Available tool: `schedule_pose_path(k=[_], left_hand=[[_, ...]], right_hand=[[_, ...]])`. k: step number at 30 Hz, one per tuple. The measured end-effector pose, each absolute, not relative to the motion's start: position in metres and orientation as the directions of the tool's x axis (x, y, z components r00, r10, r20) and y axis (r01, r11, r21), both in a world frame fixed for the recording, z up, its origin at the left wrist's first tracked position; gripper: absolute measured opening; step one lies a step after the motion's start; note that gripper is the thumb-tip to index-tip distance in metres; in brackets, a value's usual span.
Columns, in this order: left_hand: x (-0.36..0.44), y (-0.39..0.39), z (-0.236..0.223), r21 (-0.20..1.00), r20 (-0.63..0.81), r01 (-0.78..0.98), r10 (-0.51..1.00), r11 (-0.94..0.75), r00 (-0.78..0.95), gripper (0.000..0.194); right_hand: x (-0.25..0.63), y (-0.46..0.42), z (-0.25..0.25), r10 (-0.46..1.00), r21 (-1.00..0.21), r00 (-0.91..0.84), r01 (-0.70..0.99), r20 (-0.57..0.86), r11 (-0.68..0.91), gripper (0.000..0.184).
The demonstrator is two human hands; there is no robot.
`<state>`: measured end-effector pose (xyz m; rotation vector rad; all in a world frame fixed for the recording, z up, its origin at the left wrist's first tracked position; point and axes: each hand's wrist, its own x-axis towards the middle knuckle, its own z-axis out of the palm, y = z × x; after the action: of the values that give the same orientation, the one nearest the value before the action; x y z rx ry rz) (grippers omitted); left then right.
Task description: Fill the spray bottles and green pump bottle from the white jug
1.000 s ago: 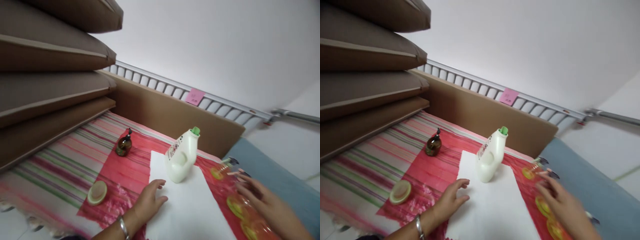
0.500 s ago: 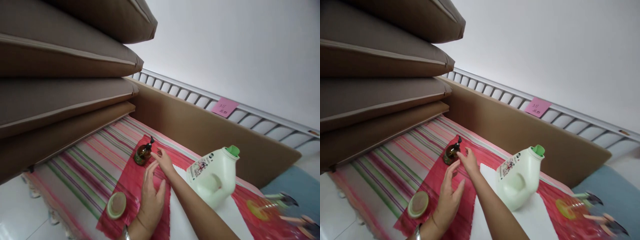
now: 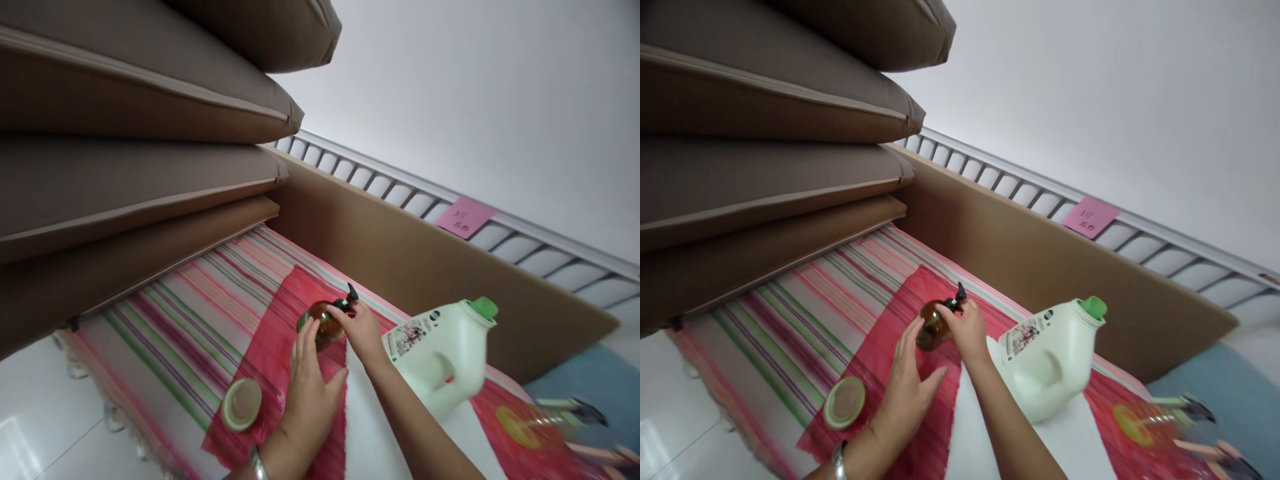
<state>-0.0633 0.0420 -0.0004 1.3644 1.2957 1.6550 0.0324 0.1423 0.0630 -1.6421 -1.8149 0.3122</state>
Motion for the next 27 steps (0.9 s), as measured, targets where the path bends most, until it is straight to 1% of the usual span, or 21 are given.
schedule_pose_path(k=[3,6,7,9,11,14,15,16,17,19,21,22,24,27], left_hand=[[-0.053,0.04,0.0,0.945,0.302,0.188,0.933,-0.267,-0.194,0.088],[-0.037,0.03,-0.002,0.939,0.288,0.213,0.956,-0.271,-0.053,0.102],[-0.031,0.025,-0.003,0.935,0.295,0.204,0.955,-0.29,0.005,0.102],[-0.021,0.014,-0.005,0.926,0.318,0.18,0.942,-0.332,0.105,0.097],[-0.013,0.004,-0.009,0.919,0.331,0.159,0.924,-0.361,0.19,0.092],[-0.004,-0.006,-0.015,0.915,0.334,0.113,0.885,-0.387,0.324,0.094],[-0.002,-0.008,-0.018,0.914,0.335,0.1,0.872,-0.393,0.357,0.094],[0.0,-0.009,-0.019,0.913,0.338,0.093,0.863,-0.398,0.377,0.093],[0.002,-0.009,-0.021,0.911,0.34,0.091,0.859,-0.402,0.384,0.092],[0.005,-0.009,-0.022,0.908,0.345,0.098,0.86,-0.407,0.376,0.09],[0.007,-0.008,-0.022,0.907,0.347,0.102,0.863,-0.408,0.367,0.09],[0.008,-0.008,-0.021,0.909,0.344,0.103,0.866,-0.405,0.363,0.091],[0.008,-0.006,-0.019,0.919,0.326,0.101,0.877,-0.382,0.353,0.091],[0.007,-0.006,-0.018,0.939,0.282,0.09,0.893,-0.332,0.351,0.092]], right_hand=[[0.059,0.093,0.08,0.943,-0.568,0.053,0.809,0.33,0.153,0.034],[0.079,0.046,0.084,0.933,-0.566,0.105,0.816,0.344,0.117,0.034],[0.085,0.032,0.083,0.929,-0.569,0.118,0.815,0.35,0.111,0.032],[0.097,0.011,0.08,0.921,-0.58,0.132,0.806,0.366,0.114,0.029],[0.112,-0.004,0.078,0.922,-0.603,0.104,0.783,0.374,0.156,0.025],[0.138,-0.019,0.075,0.954,-0.697,-0.013,0.68,0.3,0.228,0.018],[0.146,-0.022,0.072,0.964,-0.738,-0.039,0.635,0.263,0.227,0.021],[0.152,-0.025,0.069,0.973,-0.777,-0.037,0.595,0.229,0.206,0.026],[0.157,-0.027,0.065,0.98,-0.809,-0.001,0.563,0.201,0.166,0.033],[0.162,-0.03,0.057,0.973,-0.85,0.147,0.522,0.176,0.075,0.041],[0.162,-0.032,0.051,0.943,-0.865,0.274,0.5,0.188,0.027,0.037],[0.161,-0.032,0.051,0.933,-0.873,0.302,0.486,0.198,0.028,0.033],[0.158,-0.032,0.053,0.94,-0.9,0.276,0.432,0.199,0.063,0.031],[0.154,-0.031,0.059,0.975,-0.958,0.187,0.277,0.122,0.067,0.036]])
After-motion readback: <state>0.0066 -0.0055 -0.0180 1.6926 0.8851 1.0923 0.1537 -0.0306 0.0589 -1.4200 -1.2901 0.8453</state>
